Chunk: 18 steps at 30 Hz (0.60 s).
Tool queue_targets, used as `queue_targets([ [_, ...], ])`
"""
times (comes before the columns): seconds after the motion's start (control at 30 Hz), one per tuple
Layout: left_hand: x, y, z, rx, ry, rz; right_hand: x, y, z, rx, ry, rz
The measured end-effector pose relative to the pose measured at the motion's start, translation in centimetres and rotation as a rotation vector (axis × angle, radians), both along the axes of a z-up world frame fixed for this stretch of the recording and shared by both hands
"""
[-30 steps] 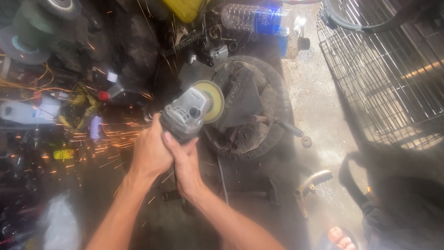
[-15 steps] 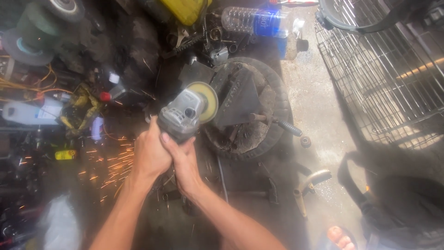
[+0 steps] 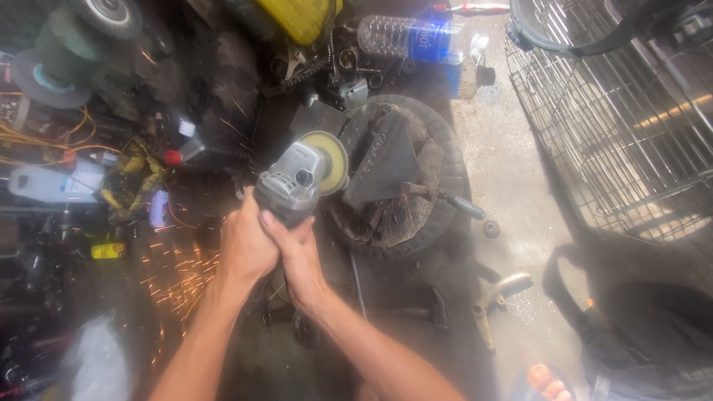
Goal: Cutting a metal component using a handheld angle grinder while the component is secured in a bench vise.
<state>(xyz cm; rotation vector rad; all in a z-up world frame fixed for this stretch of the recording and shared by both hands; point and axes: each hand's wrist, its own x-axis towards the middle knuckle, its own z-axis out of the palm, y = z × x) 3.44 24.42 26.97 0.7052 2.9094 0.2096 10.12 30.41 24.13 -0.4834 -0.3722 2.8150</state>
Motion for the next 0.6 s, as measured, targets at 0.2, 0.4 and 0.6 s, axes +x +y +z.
queue_targets([
  [0.2, 0.4, 1.0, 0.6, -0.025, 0.000, -0.025, 0.0, -0.2, -0.1, -0.047, -0.008, -0.046],
  [0.4, -0.1, 1.6, 0.4, -0.038, 0.000, -0.056, -0.8, -0.3, -1.2, -0.098, -0.030, -0.091],
  [0.6, -0.4, 2.1, 0.0, -0.046, 0.001, -0.084, 0.0, 1.2, -0.3, -0.080, -0.025, -0.088],
])
